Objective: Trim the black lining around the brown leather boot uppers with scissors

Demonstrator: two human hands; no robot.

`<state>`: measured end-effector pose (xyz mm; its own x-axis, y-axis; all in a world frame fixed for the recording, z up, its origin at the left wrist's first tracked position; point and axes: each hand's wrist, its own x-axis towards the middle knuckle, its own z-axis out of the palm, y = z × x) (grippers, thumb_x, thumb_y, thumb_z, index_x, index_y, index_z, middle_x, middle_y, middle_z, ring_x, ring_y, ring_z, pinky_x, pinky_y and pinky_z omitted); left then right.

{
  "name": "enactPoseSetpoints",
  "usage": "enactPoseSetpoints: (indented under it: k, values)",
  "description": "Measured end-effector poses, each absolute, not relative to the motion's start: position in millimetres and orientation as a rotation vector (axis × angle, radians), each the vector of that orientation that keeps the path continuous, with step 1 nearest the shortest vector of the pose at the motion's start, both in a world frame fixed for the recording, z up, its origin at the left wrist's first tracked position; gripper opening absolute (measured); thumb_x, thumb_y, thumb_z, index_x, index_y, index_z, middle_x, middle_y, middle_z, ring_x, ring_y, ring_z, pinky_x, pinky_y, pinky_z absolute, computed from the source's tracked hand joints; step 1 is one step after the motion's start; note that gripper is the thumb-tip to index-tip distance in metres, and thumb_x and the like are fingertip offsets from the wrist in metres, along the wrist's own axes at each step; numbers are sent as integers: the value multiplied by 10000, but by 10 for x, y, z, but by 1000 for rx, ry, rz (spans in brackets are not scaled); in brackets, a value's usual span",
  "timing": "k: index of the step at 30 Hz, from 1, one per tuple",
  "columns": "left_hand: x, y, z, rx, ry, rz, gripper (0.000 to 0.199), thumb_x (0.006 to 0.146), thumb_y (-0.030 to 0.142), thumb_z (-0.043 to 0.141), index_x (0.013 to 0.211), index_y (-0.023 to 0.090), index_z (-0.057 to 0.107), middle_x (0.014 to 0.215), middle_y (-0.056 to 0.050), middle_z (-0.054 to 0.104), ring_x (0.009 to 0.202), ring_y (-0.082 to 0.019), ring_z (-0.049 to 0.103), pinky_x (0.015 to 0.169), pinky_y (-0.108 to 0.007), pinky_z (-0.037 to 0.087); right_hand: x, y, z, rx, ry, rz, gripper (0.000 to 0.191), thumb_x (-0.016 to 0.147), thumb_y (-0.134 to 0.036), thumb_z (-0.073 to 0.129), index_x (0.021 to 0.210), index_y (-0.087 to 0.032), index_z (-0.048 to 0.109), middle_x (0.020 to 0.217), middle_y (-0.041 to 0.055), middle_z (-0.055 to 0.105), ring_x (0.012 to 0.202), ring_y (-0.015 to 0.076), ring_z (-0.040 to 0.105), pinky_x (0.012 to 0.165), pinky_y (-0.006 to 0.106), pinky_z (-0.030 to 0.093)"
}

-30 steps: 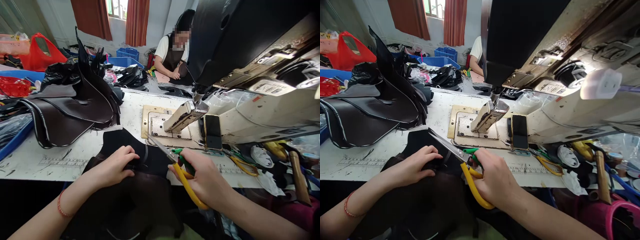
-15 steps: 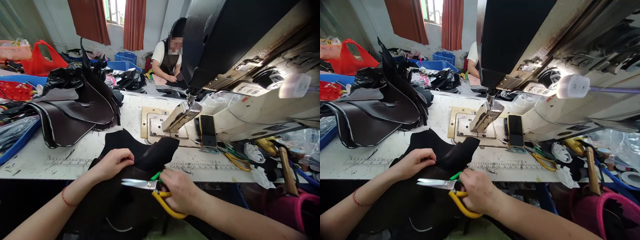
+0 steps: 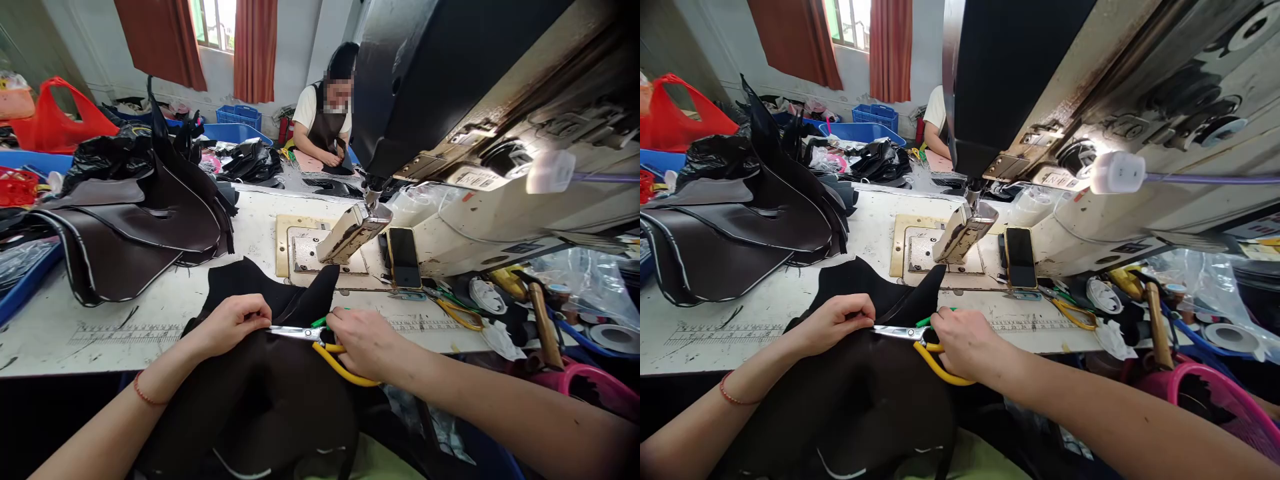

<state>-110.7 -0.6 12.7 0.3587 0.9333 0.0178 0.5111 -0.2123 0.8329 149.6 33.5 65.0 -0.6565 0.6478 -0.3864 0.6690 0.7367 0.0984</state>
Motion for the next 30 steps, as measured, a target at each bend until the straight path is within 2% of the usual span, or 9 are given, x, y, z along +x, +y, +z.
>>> enactPoseSetpoints:
  k: [6,19,24,30]
  values:
    - [-1109,-4,75,1928,1143,772,186,906,229,525,761,187,633,822,-13,598,738,-122,565,673,-220,415,1426,326,573,963,2630,-27,157,740,-204,585,890,-157,583,899,91,637,806,242,622,594,290,384]
    - [-1200,43,25,1909,1095,883,156,884,235,583,747,182,637,826,-7,568,674,-104,504,605,-234,378,1270,350,644,883,2563,65,197,792,-273,555,939,-151,604,856,89,640,687,255,626,477,315,298]
    - [-1194,49,21,1966,1075,971,146,881,197,583,751,184,649,814,-7,572,718,-110,544,626,-225,414,1202,326,654,885,2588,95,201,789,-274,560,933,-139,601,868,103,646,699,258,636,484,306,328]
    - [-1198,43,16,1772,1034,1099,136,876,184,585,750,176,637,831,5,540,570,-68,554,532,-209,464,1055,298,621,885,2624,52,167,787,-232,532,903,-132,600,837,110,645,682,255,644,502,304,375]
